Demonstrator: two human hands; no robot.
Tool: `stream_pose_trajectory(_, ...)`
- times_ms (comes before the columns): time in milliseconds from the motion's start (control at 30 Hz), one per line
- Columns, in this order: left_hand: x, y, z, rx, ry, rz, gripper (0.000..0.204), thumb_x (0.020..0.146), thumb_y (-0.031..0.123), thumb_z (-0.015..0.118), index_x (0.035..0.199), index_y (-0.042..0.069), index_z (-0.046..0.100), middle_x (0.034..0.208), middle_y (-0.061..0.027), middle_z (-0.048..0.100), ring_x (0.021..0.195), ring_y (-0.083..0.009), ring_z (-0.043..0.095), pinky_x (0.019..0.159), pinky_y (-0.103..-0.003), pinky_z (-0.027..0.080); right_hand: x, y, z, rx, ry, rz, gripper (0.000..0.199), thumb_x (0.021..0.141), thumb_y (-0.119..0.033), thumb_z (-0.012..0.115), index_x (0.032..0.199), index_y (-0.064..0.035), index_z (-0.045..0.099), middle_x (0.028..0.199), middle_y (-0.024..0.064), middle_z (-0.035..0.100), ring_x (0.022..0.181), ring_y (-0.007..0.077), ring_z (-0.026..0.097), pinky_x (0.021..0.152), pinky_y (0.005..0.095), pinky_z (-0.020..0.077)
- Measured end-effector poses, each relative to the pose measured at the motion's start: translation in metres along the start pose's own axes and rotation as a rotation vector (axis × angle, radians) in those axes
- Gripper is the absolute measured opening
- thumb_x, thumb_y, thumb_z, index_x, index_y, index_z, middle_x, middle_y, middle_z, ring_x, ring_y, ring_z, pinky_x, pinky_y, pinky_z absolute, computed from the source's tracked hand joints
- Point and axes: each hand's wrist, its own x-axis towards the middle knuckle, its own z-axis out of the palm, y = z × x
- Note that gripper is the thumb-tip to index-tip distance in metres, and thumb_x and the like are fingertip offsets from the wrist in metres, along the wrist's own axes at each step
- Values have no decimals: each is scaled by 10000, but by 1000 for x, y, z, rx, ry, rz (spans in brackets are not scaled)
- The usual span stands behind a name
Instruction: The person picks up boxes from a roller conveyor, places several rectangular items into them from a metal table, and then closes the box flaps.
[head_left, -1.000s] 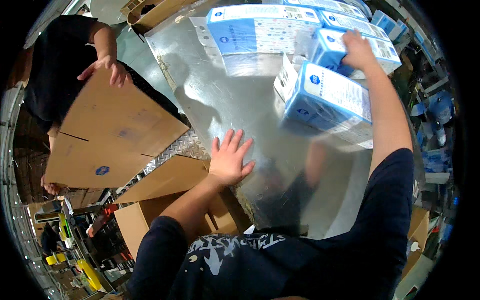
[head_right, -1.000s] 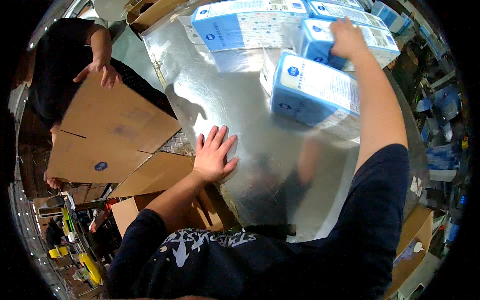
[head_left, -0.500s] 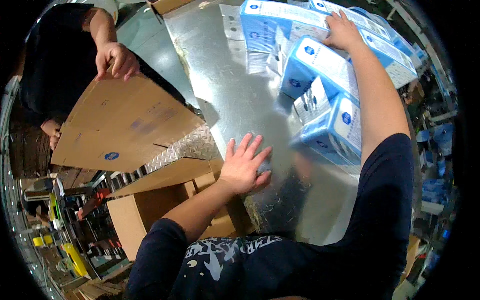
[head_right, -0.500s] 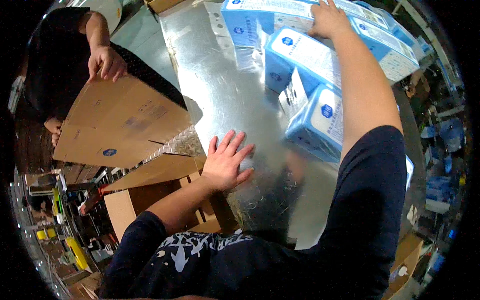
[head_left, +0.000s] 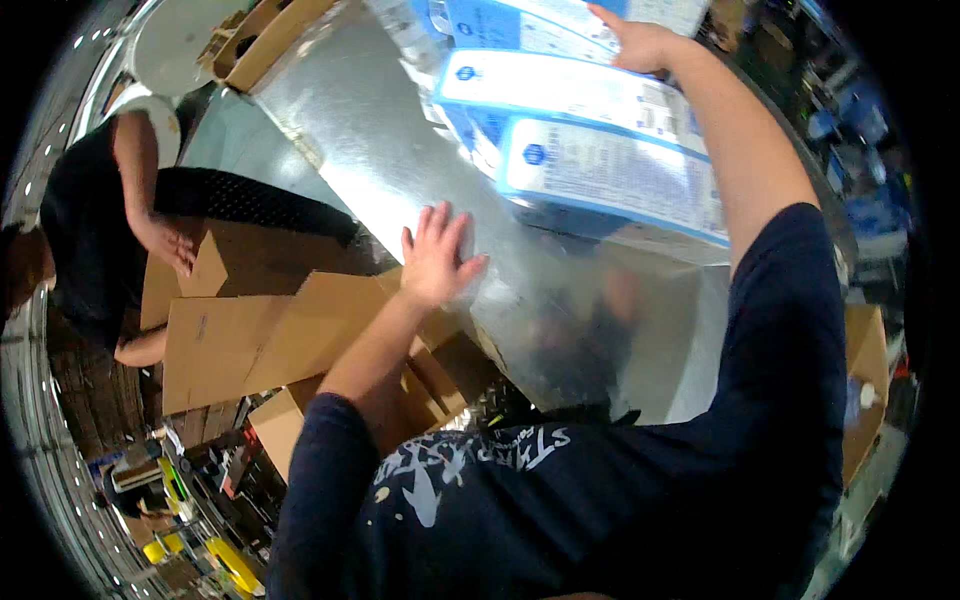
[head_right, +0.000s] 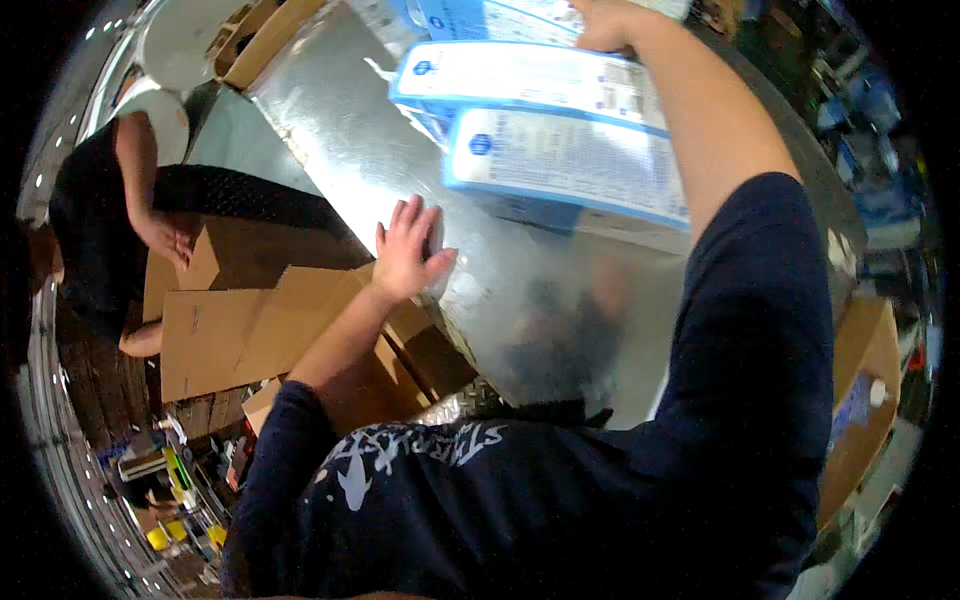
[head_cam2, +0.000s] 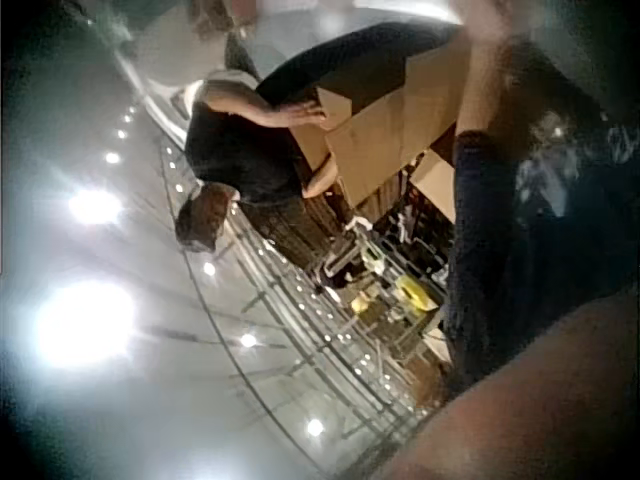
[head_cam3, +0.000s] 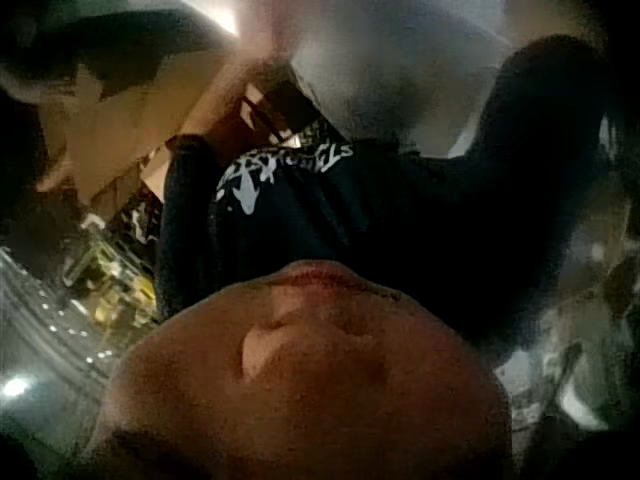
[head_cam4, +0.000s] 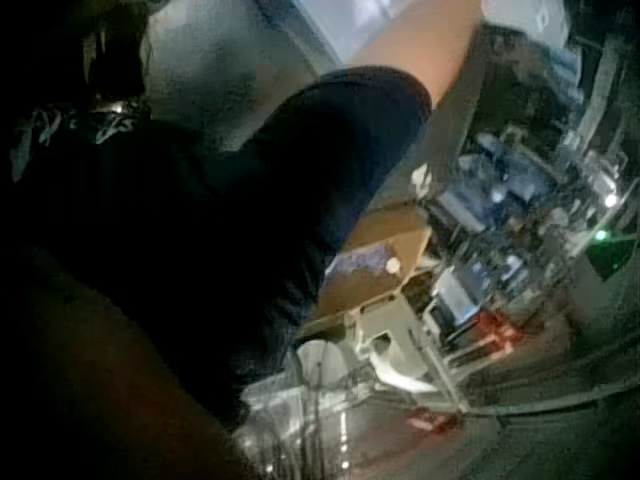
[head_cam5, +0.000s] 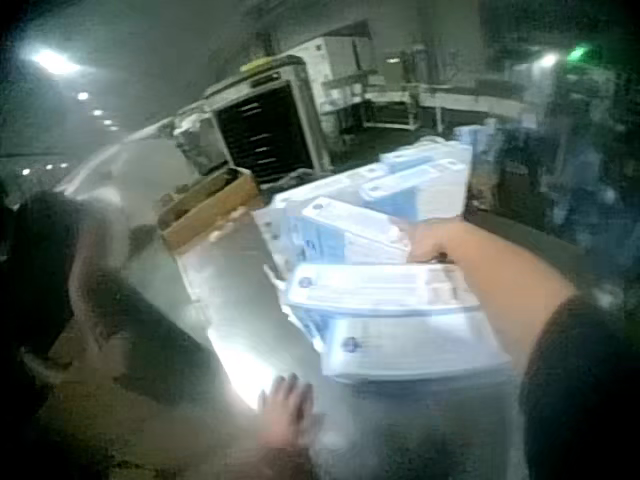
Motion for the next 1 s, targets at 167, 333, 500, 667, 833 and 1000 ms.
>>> stream_pose_trajectory(167,-28,91,-15,-1202,-214,98,795,808,412,605,1342,-13,198,1293,-220,356,1165,-305,395,920,-399,380,-46,30,48,-259,205,-66,944,685,-281,662,1425,-230,79,1113,224,565,943,313,603,790,364,483)
stream_pose_trajectory(333,-22,127,-66,-1400,-347,-209,552,856,287,565,1289,70,299,1050,-114,546,917,-192,581,639,-276,528,-149,97,53,-315,104,-309,972,646,-435,685,1413,-144,163,1020,219,597,891,330,608,763,370,489)
stream_pose_trajectory(500,20,109,-82,-1192,-516,-249,607,874,419,479,1333,88,259,1081,-139,535,991,-233,571,668,-313,553,-195,176,68,902,-29,-33,900,707,-350,706,1386,-38,205,1076,192,587,988,241,584,842,360,468)
stream_pose_trajectory(667,-13,92,-53,-1553,-654,-233,819,776,484,576,1343,8,225,1159,-185,498,1054,-239,527,780,-360,516,-207,138,137,1504,-276,-81,859,702,-220,673,1387,-34,192,1280,171,439,1156,260,455,946,379,395)
stream_pose_trajectory(833,-10,55,-99,-1678,-401,-135,821,717,309,666,1340,22,215,1252,-183,426,1152,-279,435,950,-393,388,-210,69,114,1343,-87,-269,940,622,-145,703,1387,-46,165,1317,126,388,1220,242,374,1014,371,300)
stream_pose_trajectory(1000,-42,10,-139,-1633,-198,95,749,633,192,771,1249,-3,393,1155,-119,541,1033,-235,541,919,-362,416,-218,36,131,1123,31,-351,899,580,-130,772,1324,-16,280,1280,98,414,1199,200,371,1000,350,300)
